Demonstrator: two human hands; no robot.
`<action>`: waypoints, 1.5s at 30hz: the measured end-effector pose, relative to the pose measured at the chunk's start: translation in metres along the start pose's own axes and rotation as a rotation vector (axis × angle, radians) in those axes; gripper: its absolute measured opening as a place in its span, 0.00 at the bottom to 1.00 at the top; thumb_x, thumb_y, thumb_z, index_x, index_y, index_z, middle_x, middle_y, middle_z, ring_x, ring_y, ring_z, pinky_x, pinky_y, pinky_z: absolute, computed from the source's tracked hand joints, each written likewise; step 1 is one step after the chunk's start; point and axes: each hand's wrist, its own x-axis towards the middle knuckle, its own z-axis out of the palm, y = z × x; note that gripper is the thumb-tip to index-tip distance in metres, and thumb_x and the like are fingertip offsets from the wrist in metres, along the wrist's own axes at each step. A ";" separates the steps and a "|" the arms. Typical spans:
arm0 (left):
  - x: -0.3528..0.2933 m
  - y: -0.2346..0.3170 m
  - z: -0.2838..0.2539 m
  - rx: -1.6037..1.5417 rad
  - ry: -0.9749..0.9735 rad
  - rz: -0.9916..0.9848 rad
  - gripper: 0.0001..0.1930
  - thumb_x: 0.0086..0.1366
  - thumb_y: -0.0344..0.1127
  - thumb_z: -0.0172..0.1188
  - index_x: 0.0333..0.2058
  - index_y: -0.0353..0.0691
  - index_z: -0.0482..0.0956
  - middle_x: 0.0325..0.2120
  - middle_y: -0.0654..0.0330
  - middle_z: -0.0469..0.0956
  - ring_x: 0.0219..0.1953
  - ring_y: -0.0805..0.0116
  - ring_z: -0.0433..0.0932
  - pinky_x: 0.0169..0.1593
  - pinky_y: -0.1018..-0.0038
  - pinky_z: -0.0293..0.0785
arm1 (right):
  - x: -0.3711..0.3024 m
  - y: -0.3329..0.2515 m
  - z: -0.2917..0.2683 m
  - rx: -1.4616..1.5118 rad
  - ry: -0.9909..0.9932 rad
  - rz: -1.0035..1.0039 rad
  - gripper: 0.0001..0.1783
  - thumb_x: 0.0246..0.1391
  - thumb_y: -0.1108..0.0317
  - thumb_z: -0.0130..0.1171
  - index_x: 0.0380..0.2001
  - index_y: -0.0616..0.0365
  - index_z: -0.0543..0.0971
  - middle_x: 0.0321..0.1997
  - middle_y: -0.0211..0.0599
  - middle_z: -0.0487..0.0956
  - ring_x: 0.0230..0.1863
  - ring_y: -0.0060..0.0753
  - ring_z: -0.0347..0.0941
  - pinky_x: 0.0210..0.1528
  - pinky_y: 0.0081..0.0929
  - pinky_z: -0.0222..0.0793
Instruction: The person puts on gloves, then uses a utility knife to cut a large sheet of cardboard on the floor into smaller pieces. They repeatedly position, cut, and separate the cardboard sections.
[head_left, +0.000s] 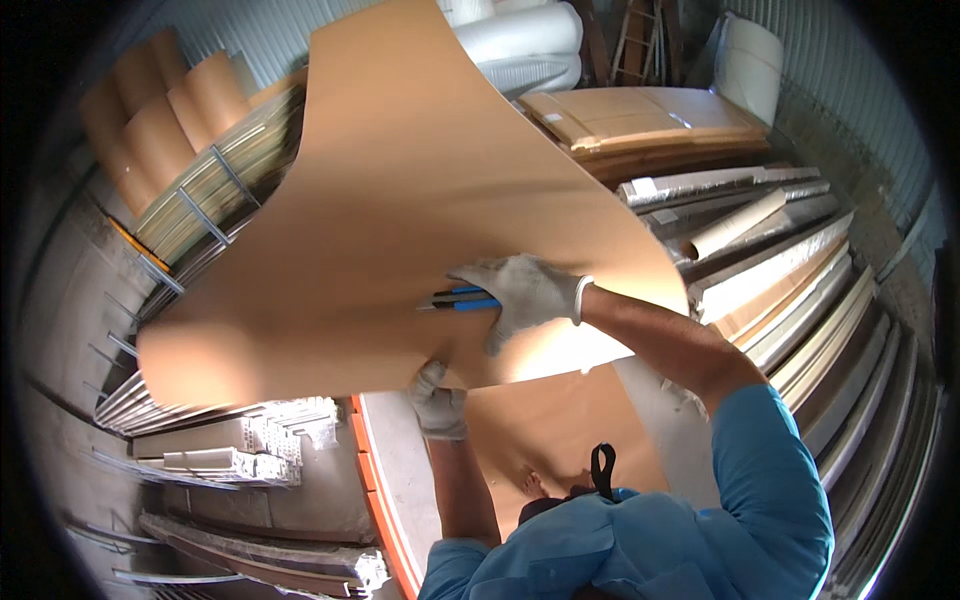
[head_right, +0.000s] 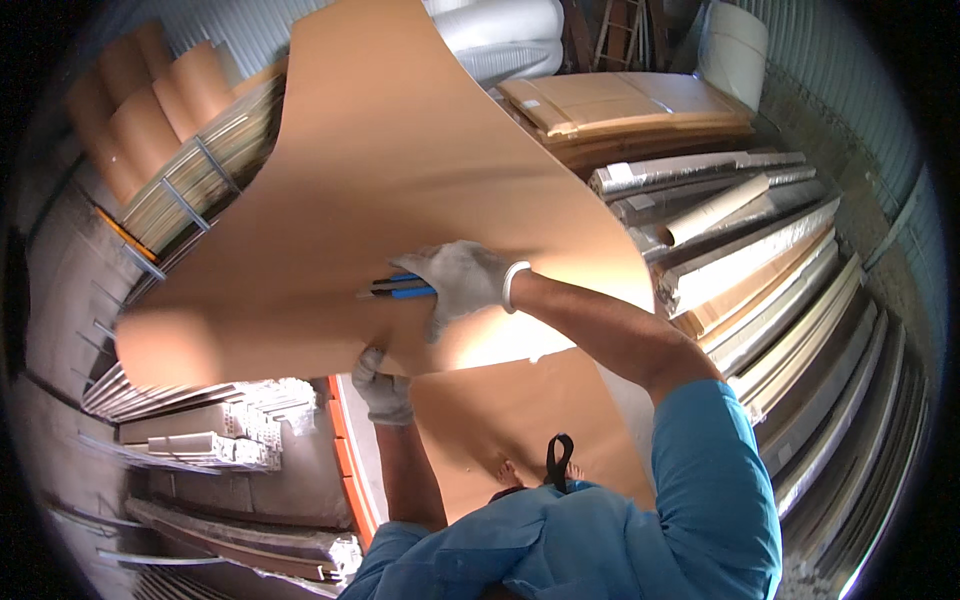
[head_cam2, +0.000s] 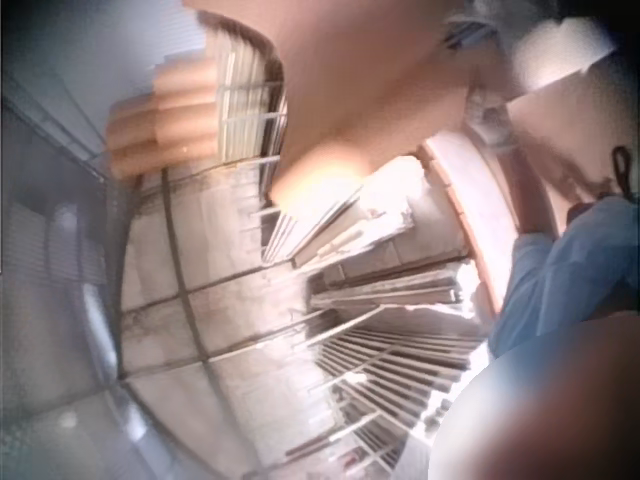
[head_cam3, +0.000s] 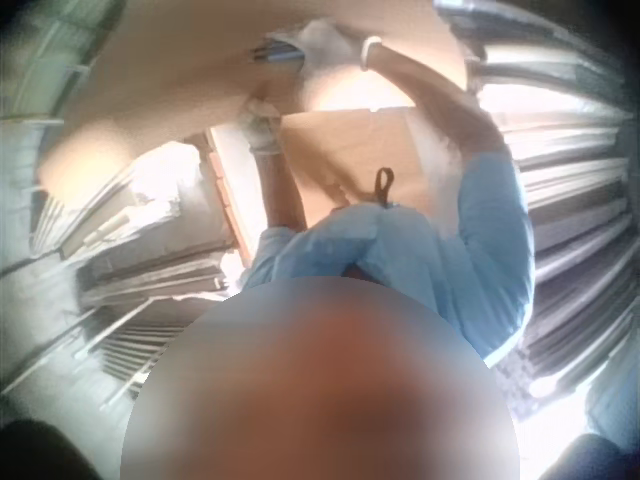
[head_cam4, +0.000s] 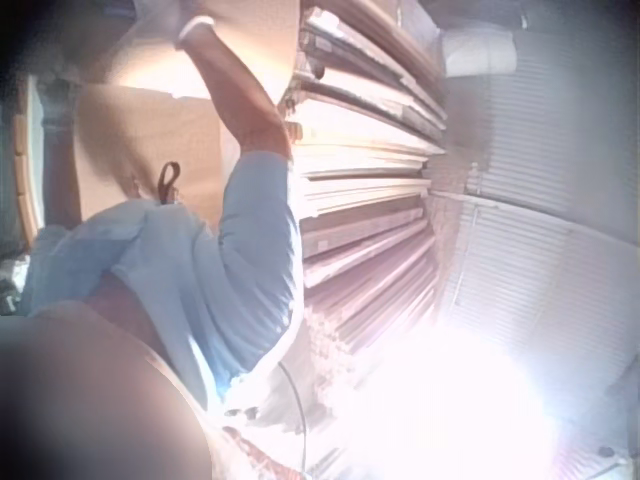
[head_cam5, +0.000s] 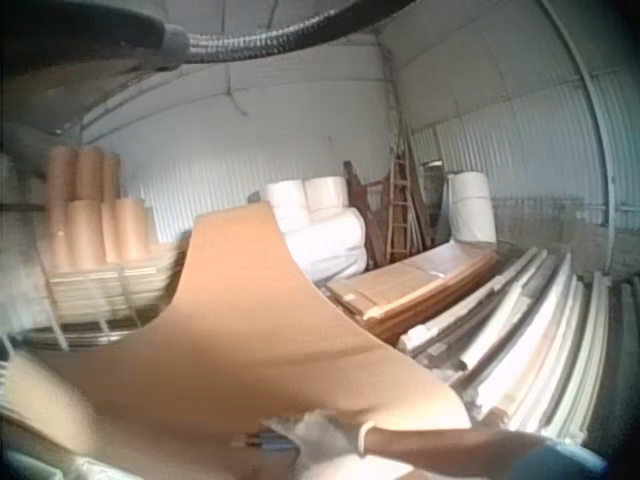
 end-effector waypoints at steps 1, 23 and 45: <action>0.012 -0.002 0.003 0.056 0.013 0.048 0.26 0.54 0.31 0.64 0.52 0.33 0.71 0.50 0.57 0.73 0.51 0.63 0.75 0.54 0.65 0.74 | 0.003 -0.002 -0.005 -0.032 -0.065 0.100 0.42 0.30 0.53 0.76 0.51 0.57 0.73 0.45 0.47 0.78 0.48 0.49 0.75 0.49 0.39 0.71; -0.028 -0.016 0.057 0.328 0.591 -0.523 0.53 0.50 0.80 0.49 0.52 0.27 0.67 0.44 0.42 0.73 0.42 0.46 0.77 0.47 0.54 0.78 | -0.097 0.066 0.065 -0.832 0.031 -0.073 0.06 0.51 0.67 0.54 0.34 0.50 0.74 0.33 0.32 0.76 0.33 0.35 0.78 0.29 0.34 0.74; -0.008 -0.082 0.119 0.428 0.304 -0.171 0.14 0.64 0.31 0.59 0.48 0.42 0.74 0.42 0.59 0.78 0.36 0.61 0.82 0.32 0.63 0.85 | -0.218 0.130 0.099 2.304 1.101 0.829 0.38 0.29 0.26 0.68 0.31 0.45 0.68 0.24 0.32 0.67 0.19 0.29 0.62 0.22 0.30 0.63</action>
